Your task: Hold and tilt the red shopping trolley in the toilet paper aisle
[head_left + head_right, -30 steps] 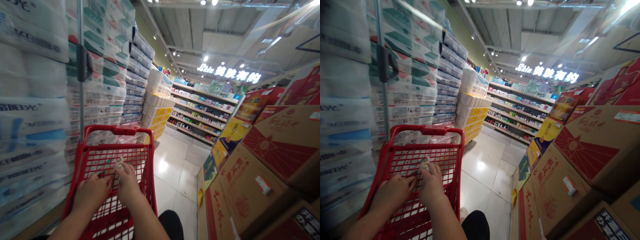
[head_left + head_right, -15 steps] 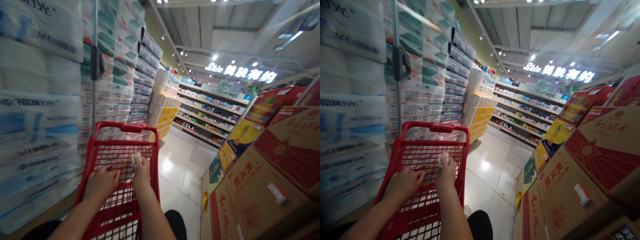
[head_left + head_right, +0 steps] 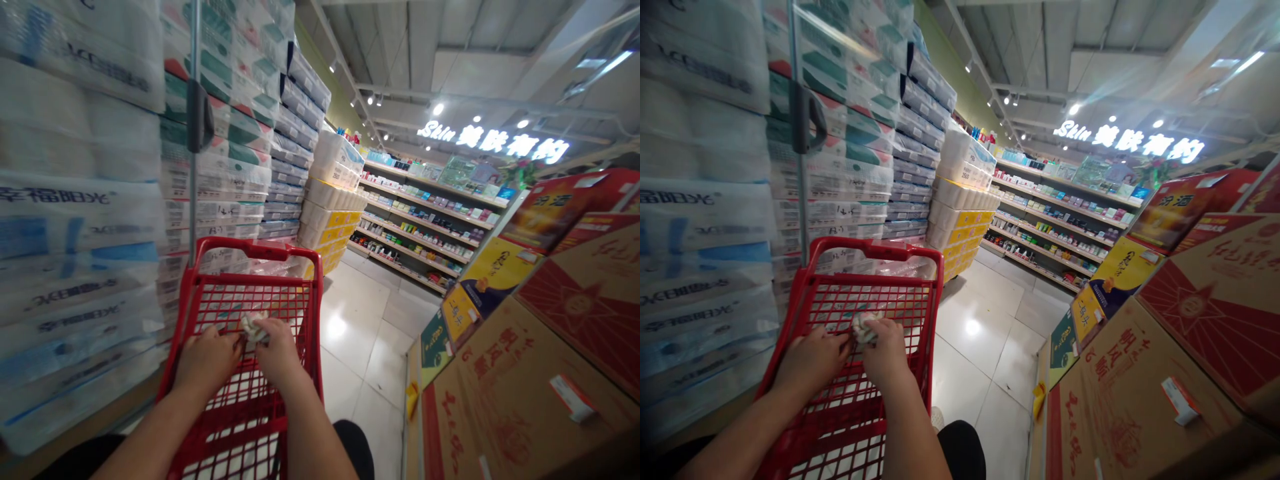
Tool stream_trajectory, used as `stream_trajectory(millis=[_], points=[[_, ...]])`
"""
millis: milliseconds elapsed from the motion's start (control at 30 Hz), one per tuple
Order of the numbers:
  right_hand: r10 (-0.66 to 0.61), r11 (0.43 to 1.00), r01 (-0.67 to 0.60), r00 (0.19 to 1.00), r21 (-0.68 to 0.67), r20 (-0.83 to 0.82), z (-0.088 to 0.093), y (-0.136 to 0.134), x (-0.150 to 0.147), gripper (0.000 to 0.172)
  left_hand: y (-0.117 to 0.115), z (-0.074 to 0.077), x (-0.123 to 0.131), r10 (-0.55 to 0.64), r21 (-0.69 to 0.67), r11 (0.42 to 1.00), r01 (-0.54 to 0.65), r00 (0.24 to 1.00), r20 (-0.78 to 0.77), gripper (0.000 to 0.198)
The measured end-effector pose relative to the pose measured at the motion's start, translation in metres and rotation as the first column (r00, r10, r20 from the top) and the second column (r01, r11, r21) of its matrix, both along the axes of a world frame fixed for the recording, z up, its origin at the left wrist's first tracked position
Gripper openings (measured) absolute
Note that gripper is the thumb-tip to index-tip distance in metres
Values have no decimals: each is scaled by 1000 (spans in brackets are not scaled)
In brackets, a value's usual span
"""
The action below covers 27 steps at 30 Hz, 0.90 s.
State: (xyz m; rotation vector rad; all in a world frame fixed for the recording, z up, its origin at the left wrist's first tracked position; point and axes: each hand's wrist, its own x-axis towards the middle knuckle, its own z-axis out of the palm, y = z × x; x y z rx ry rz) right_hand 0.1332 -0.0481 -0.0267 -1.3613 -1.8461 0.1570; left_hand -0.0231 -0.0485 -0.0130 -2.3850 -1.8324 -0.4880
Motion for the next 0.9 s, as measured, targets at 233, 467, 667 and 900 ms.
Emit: stream_trajectory(millis=[233, 467, 667, 900], points=[[-76, 997, 77, 996, -24, 46, 5, -8, -6, 65, 0, 0, -1, 9, -10, 1000, -8, 999, 41, 43], [-55, 994, 58, 998, -94, 31, 1, -12, -18, 73, -4, -1, -1, 19, -22, 1000, -19, 999, 39, 37], [-84, 981, 69, 994, -181, -76, 13, -37, -3, 67, -6, 0, -5, 7, -26, 1000, -5, 998, 55, 35], [-420, 874, 440, 898, -205, 132, 18, -68, 0, 27, -9, 1, -11, 20, -19, 1000, -18, 996, 91, 35]])
